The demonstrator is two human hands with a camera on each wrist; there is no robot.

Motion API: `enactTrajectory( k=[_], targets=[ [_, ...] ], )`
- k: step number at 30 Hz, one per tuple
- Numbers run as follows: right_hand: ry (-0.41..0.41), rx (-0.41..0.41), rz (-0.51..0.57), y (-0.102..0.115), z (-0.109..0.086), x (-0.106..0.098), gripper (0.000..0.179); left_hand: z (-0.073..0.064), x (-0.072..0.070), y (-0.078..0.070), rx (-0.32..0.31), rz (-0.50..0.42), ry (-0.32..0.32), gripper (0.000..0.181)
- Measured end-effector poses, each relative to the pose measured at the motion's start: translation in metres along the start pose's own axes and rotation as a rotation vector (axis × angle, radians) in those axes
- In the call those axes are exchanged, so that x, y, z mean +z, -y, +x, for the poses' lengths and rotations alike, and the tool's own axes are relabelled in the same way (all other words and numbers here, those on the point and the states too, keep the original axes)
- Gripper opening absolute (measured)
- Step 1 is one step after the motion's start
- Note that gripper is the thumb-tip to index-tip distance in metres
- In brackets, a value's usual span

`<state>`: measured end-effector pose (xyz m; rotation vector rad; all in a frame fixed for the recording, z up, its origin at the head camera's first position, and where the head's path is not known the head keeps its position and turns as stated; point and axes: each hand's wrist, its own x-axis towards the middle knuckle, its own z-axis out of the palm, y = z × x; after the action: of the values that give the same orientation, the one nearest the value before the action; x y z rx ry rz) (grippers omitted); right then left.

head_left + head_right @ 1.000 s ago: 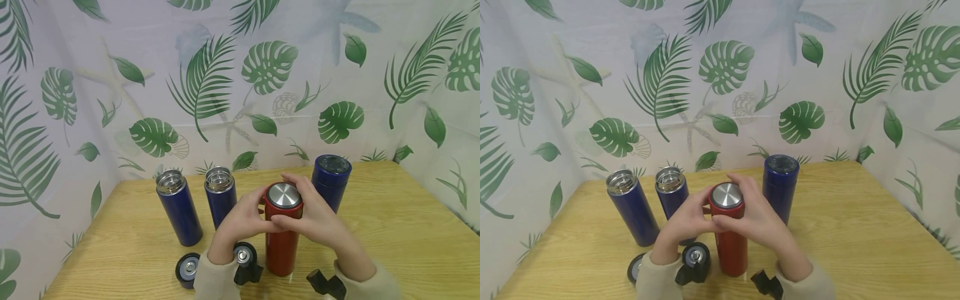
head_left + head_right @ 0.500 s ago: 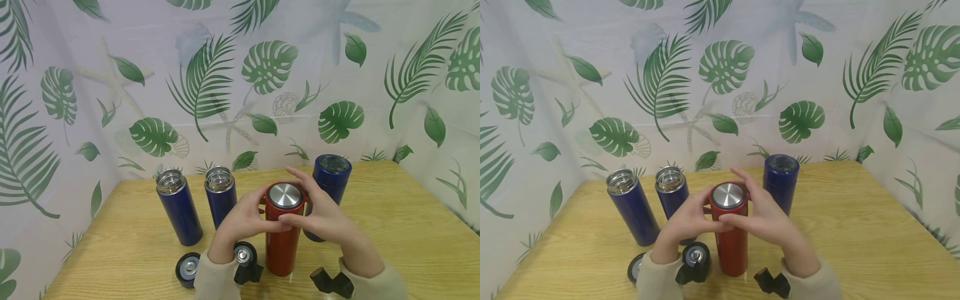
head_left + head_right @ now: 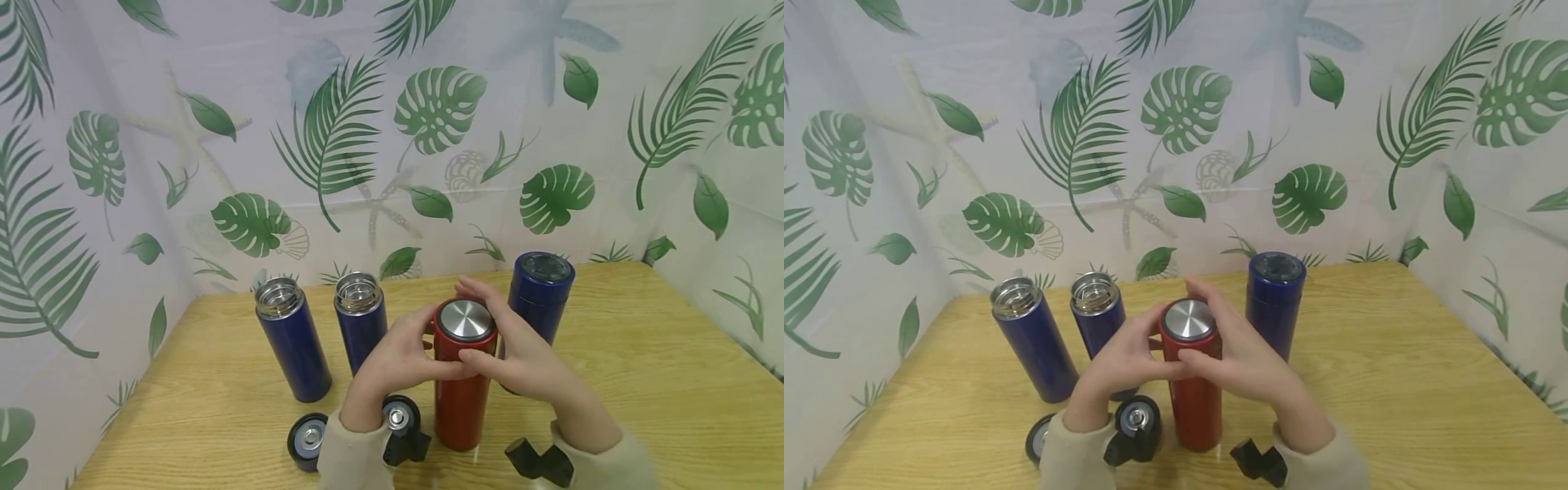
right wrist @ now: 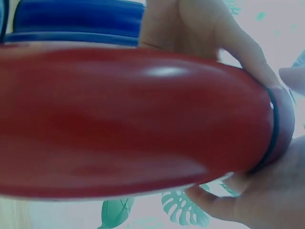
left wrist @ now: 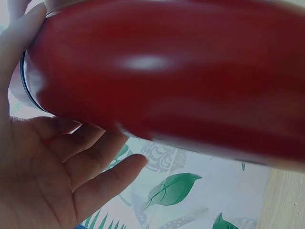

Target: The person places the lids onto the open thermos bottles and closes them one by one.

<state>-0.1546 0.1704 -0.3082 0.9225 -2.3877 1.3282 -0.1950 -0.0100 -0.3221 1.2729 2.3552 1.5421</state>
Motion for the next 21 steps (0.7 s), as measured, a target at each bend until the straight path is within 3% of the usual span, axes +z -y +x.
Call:
enactTrajectory(
  k=[5, 16, 21],
  targets=[
    [0.004, -0.037, 0.016, -0.001, -0.001, -0.004, 0.075, 0.000, 0.001, -0.001, -0.014, -0.006, -0.006, 0.057],
    [-0.130, 0.131, -0.077, 0.001, 0.004, 0.006, 0.083, 0.000, 0.000, 0.000, 0.026, -0.003, 0.008, 0.056],
    [-0.073, 0.062, -0.058, -0.002, 0.002, 0.004, 0.079, 0.000, 0.000, 0.000, 0.021, 0.008, 0.004, 0.056]
  ],
)
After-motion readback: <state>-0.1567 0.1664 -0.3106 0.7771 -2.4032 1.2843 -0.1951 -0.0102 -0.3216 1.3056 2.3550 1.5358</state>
